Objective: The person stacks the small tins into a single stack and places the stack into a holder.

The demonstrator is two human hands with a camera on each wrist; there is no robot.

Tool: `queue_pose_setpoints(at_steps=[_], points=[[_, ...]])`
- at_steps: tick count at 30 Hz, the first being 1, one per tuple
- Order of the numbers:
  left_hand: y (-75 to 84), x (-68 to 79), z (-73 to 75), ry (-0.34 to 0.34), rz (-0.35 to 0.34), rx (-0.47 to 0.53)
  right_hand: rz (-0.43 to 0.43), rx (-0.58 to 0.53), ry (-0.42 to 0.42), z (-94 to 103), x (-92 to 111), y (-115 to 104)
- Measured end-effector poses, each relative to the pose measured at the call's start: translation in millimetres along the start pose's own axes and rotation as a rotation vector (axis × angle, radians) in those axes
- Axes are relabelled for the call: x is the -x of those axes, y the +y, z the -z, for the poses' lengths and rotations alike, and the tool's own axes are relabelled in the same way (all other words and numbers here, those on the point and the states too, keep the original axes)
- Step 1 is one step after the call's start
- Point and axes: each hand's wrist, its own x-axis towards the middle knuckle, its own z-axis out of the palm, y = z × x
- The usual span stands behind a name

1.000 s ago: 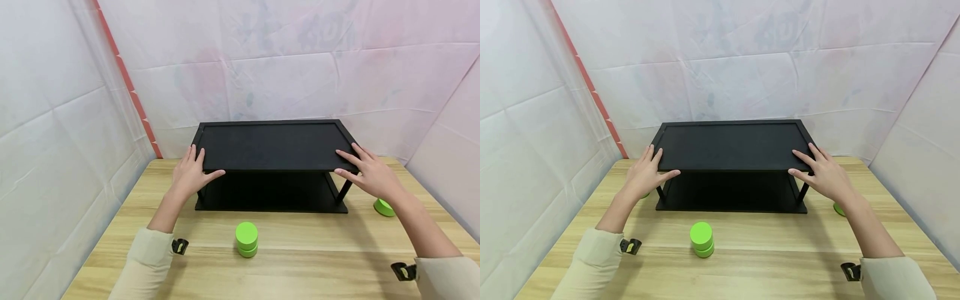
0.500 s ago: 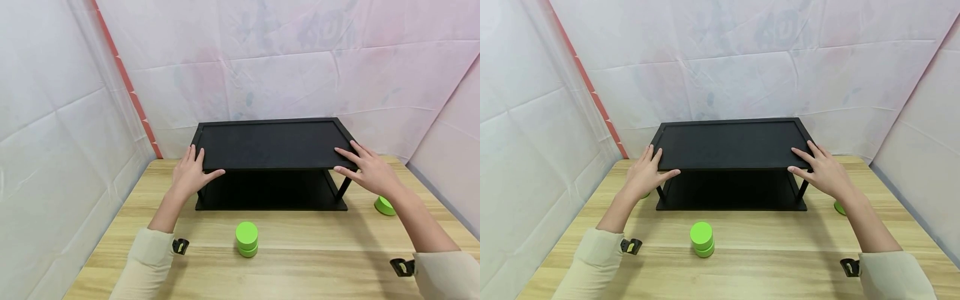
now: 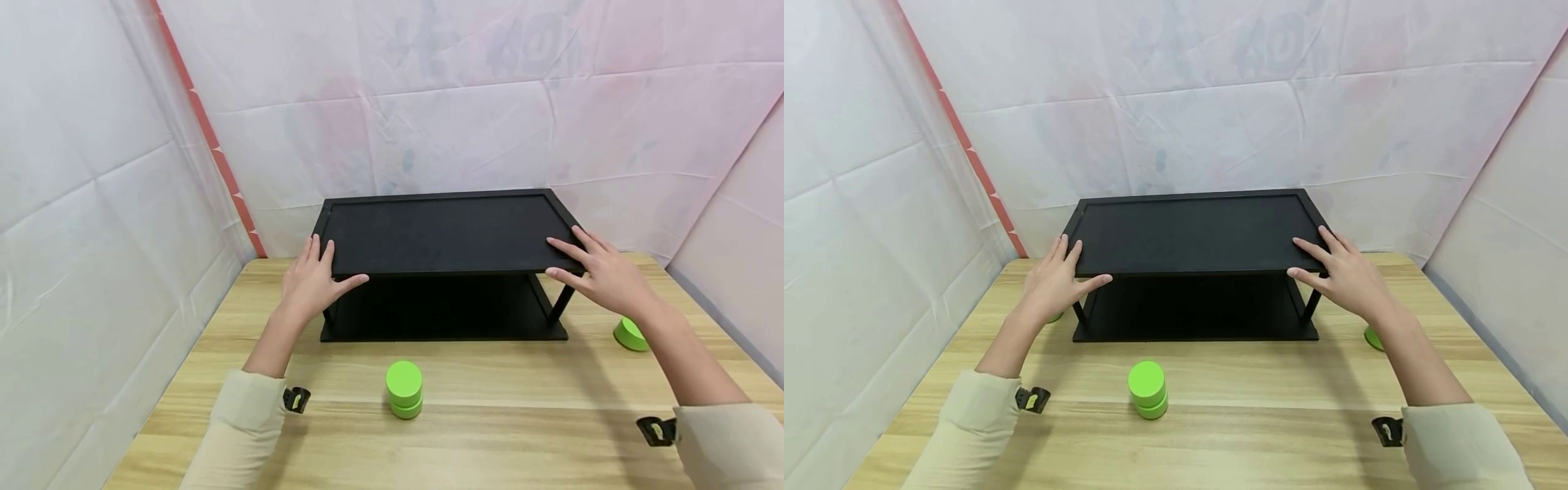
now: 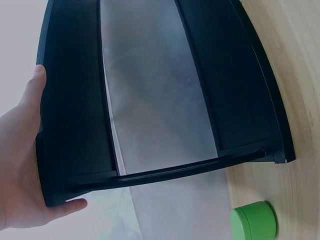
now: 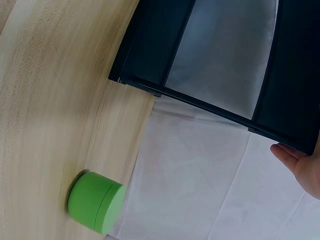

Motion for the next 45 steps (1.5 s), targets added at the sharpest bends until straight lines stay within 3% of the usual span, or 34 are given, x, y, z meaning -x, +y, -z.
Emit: queue_pose_setpoints(at_steps=[12, 24, 45], points=[[0.5, -2.2, 0.3, -0.024, 0.003, 0.014, -0.010, 0.013, 0.015, 1.2, 3.9, -0.6], [-9.0, -1.0, 1.4, -0.067, 0.009, -0.013, -0.008, 0.001, 0.004, -4.8, -2.8, -6.5], [-11.8, -8.8, 1.3, -0.058, 0.025, 0.033, -0.018, 0.001, -0.015, -5.3, -11.9, -5.0]])
